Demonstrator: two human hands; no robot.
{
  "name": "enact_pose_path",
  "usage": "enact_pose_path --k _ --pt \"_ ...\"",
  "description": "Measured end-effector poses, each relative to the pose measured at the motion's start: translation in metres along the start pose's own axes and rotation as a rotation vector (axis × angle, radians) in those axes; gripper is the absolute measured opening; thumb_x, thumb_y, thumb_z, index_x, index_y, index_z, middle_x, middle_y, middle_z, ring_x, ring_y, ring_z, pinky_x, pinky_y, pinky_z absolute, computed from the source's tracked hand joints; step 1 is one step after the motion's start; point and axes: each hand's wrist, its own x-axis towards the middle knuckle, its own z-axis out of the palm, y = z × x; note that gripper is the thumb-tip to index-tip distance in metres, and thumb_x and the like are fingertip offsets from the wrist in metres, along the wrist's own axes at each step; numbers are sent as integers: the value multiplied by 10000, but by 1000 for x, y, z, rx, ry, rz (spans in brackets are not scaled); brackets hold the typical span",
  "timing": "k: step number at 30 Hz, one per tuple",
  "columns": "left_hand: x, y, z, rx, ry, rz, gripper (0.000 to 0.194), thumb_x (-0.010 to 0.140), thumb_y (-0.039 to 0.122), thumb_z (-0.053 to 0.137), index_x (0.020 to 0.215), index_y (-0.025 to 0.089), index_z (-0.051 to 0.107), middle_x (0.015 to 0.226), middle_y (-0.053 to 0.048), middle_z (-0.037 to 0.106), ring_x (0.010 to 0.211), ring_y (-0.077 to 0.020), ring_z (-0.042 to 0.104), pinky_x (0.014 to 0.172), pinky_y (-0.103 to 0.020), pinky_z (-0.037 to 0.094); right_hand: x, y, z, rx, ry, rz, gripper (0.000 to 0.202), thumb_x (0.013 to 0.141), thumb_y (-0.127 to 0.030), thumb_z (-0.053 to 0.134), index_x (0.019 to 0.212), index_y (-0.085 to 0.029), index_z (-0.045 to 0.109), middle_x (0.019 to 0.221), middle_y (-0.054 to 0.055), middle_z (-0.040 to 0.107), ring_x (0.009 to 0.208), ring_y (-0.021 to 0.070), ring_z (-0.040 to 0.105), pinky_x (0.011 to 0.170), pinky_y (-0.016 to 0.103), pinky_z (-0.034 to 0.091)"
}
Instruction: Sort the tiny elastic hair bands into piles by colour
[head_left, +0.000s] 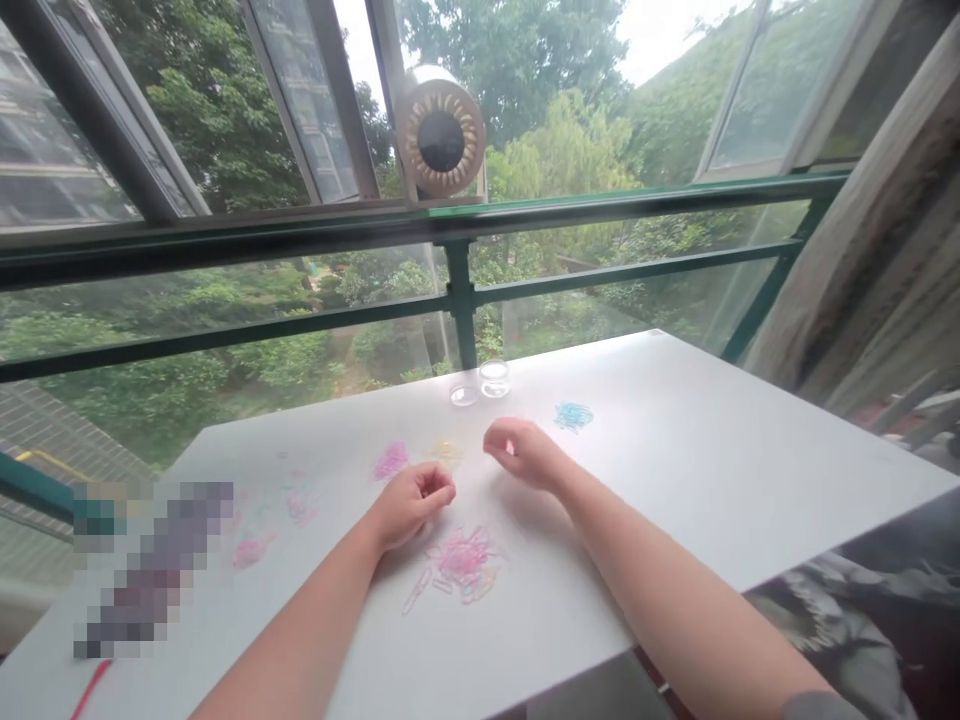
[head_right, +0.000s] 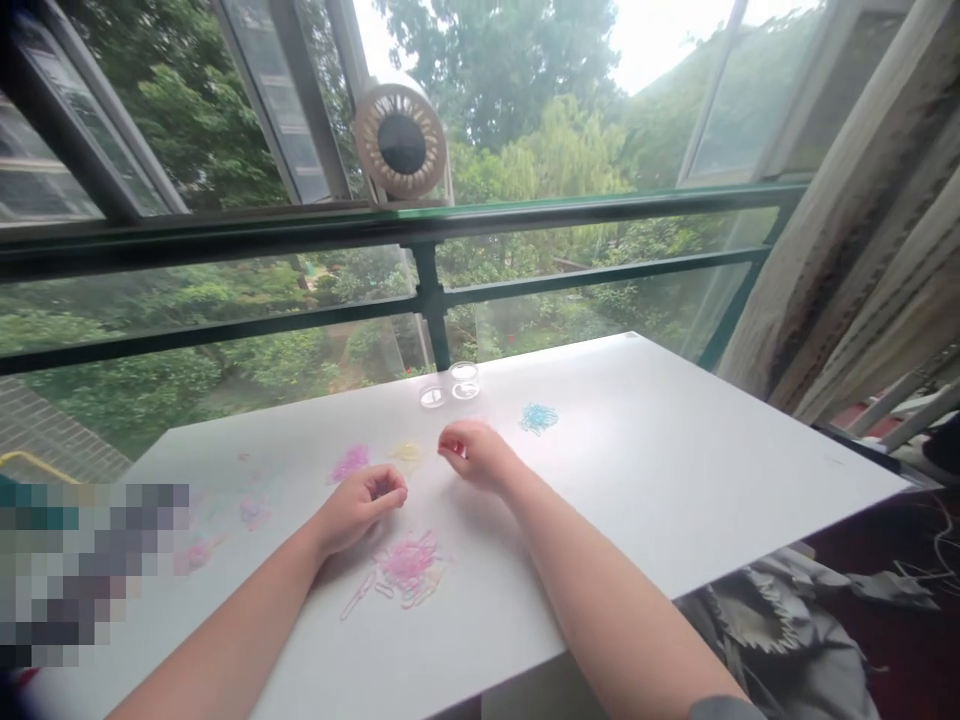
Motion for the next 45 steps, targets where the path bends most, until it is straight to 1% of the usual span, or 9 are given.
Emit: enact_pose_path --k 1,4,6,8,14,27,32,37,45 --pt "0 1 0 8 1 -3 225 757 359 590 732 139 552 653 7 541 547 -86 454 508 -198 348 -1 11 -13 -65 77 47 97 770 -171 540 720 -189 622 732 16 597 673 134 532 670 261 426" --pt "-1 1 -1 12 -12 -40 233 767 376 570 745 145 543 638 21 516 479 -70 410 443 -193 308 -9 49 -55 -286 316 356 108 746 -223 565 735 -198 670 789 28 626 691 144 551 725 276 430" --pt "-1 0 -1 16 -14 -58 238 776 386 557 760 150 540 654 22 516 461 -65 398 423 -191 295 -18 72 -76 -336 370 469 132 728 -225 563 692 -185 683 768 52 632 703 171 563 722 300 426" --pt "0 -1 -2 31 -10 -44 235 778 383 558 760 149 540 683 11 530 501 -72 431 447 -190 321 -24 87 -85 -359 384 553 132 702 -221 574 670 -179 695 735 61 645 692 183 573 692 302 423" --pt "-1 1 -3 46 -14 -37 232 783 381 552 775 149 547 726 -11 550 557 -90 474 463 -184 339 -25 102 -79 -363 360 633 136 659 -209 600 719 -193 721 729 47 683 675 171 595 646 272 417" --pt "-3 2 -2 0 -2 -72 244 761 390 572 751 150 532 664 14 517 459 -60 411 414 -176 319 -25 108 -81 -273 457 651 157 659 -241 600 766 -180 698 782 50 709 704 168 622 678 271 452" --pt "-3 0 -1 -22 -5 -86 249 768 396 568 763 151 527 654 27 481 438 -56 403 388 -174 315 -24 108 -81 -214 488 645 193 665 -219 570 808 -163 688 805 60 718 721 174 629 702 286 459" --pt "-3 -1 -2 -7 -5 -60 251 774 399 565 760 150 536 673 18 508 456 -55 401 410 -175 317 -24 107 -80 -147 524 651 241 699 -181 486 851 -160 672 817 51 732 748 160 640 709 268 463" --pt "-4 1 -1 -24 12 -85 264 752 415 581 755 154 540 660 20 509 455 -61 408 399 -177 315 -24 110 -80 -117 569 654 264 741 -202 432 871 -153 656 829 62 738 753 172 633 691 269 448"
